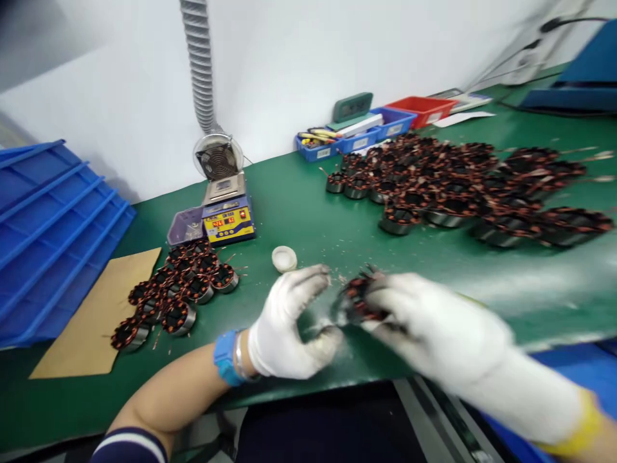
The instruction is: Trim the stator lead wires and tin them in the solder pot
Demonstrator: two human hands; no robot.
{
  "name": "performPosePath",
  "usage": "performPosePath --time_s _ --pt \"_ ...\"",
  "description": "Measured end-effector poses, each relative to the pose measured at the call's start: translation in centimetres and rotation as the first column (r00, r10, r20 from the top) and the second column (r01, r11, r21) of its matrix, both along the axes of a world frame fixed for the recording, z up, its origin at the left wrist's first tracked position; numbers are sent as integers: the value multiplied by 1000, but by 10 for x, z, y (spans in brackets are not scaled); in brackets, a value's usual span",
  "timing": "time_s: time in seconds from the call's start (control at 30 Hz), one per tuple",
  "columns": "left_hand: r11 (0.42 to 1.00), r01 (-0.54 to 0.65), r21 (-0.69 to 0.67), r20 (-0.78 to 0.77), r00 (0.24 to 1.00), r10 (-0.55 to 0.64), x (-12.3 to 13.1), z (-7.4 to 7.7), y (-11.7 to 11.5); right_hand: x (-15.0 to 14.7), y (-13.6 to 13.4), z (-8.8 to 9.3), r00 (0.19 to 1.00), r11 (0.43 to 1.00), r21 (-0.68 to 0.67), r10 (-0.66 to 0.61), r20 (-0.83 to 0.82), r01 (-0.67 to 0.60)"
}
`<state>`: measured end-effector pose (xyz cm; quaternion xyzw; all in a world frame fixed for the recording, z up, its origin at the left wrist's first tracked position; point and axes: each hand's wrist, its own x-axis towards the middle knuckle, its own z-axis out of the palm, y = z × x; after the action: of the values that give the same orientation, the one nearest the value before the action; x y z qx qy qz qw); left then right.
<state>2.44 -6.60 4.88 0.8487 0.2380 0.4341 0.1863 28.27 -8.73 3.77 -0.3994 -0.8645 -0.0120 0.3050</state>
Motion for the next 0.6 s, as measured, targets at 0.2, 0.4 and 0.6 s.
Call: performPosePath --time_s 0.2,0.4,0.6 --pt "939 248 -237 -362 875 -322 -23 30 8 -87 -40 -13 998 998 22 66 -1 -66" --pt "952 56 -301 -702 663 -261 -12 33 2 -80 -64 -34 952 971 -123 -229 -201 207" --pt "977 -112 -183 -833 545 -94 -14 50 -5 -86 -73 -29 897 847 -479 -376 -230 232"
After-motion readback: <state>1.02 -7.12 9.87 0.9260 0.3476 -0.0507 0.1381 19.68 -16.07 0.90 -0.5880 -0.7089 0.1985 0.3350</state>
